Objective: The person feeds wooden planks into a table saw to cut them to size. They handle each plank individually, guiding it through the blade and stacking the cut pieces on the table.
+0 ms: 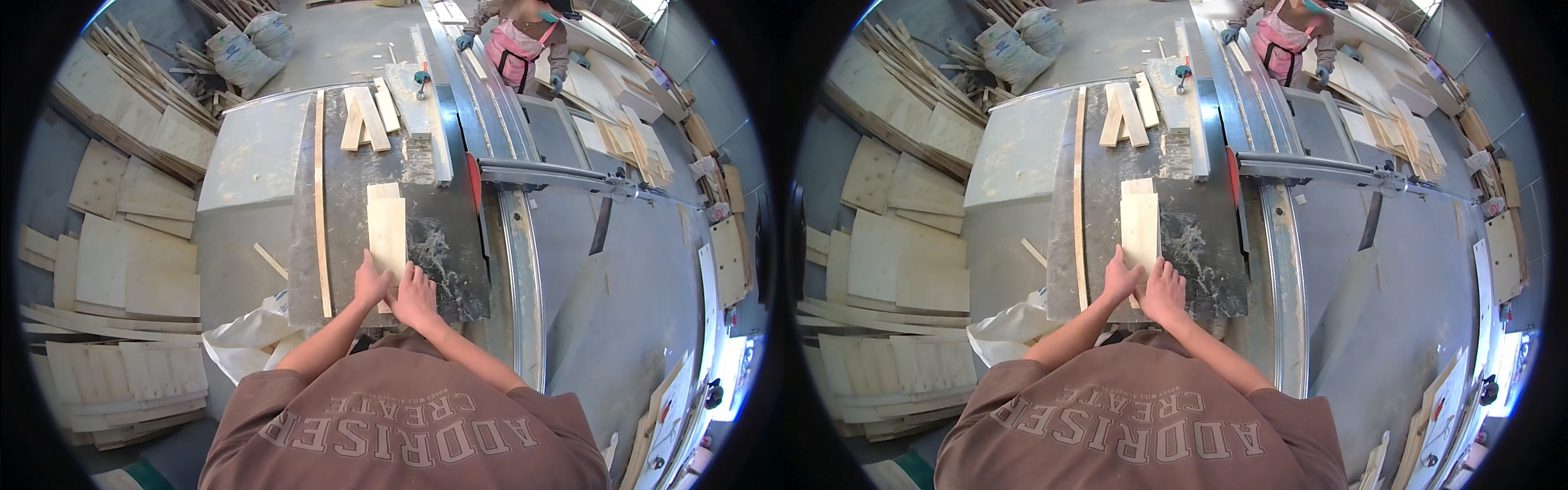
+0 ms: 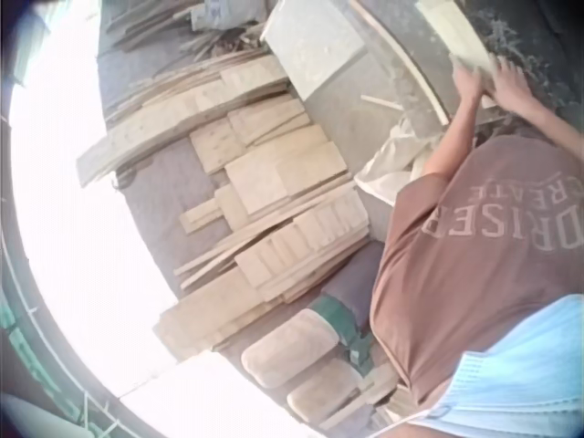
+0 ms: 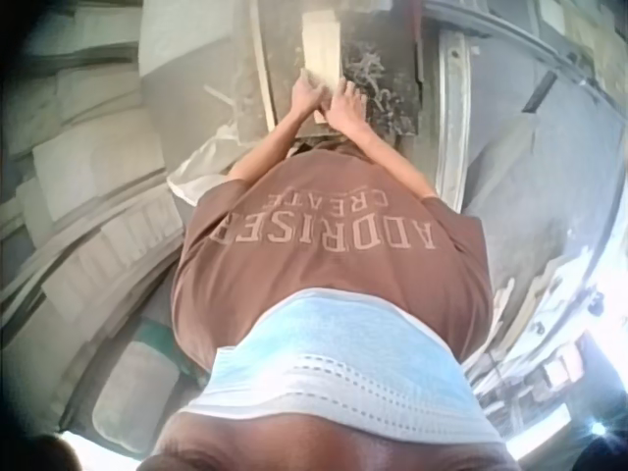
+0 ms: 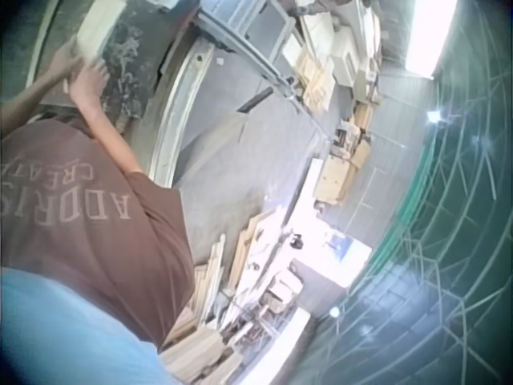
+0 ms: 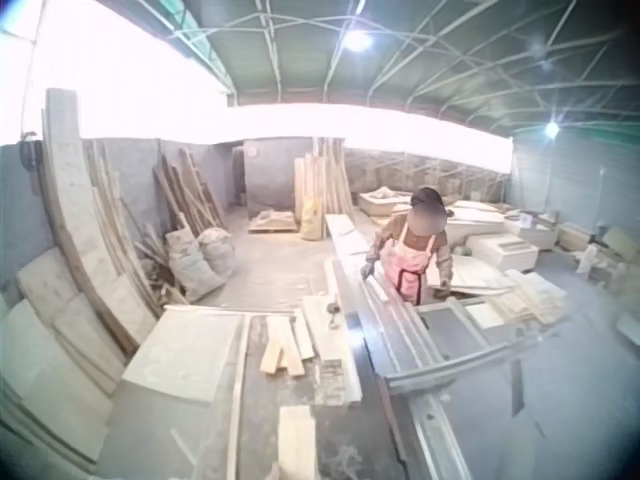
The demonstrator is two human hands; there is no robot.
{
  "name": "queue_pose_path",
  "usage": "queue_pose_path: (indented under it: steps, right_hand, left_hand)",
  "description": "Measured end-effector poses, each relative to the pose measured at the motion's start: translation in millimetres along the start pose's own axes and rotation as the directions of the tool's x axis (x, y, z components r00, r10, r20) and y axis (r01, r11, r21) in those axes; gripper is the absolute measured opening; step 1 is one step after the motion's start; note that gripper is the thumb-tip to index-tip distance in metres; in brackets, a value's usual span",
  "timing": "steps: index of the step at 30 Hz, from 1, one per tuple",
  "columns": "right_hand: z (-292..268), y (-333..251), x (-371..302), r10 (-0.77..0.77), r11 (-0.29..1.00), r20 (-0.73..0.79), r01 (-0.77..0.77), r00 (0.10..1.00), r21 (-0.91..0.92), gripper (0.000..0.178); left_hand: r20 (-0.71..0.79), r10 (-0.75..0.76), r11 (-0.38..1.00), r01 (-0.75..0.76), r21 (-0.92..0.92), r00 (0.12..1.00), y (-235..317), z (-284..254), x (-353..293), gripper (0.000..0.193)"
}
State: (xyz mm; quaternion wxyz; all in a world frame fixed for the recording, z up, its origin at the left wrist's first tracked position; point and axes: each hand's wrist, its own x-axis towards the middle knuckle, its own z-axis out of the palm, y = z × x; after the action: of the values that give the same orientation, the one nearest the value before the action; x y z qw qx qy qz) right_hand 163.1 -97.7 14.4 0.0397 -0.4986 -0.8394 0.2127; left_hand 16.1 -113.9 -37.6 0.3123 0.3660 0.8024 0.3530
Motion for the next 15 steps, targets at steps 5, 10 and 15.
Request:
queue_pose_path:
  steps: [5, 10, 15]
  right_hand:
    - [11, -2, 5, -0.04, 0.999, 0.005, 0.04, 0.999, 0.033, 0.094]
    - [22, -5, 7, -0.03, 0.998, -0.019, 0.029, 0.999, -0.055, 0.097]
    - [15, -16, 9, 0.045, 0.952, 0.125, -0.005, 0.991, -0.305, 0.119]
  left_hand:
    - [0.085, -0.006, 0.996, -0.002, 0.095, 0.996, 3, -4, -2, 0.09]
    - [0.114, -0.02, 0.977, -0.005, 0.213, 0.993, 16, -17, -12, 0.096]
    - [0.157, -0.091, 0.958, 0.043, 0.284, 0.983, 18, -15, -4, 0.105]
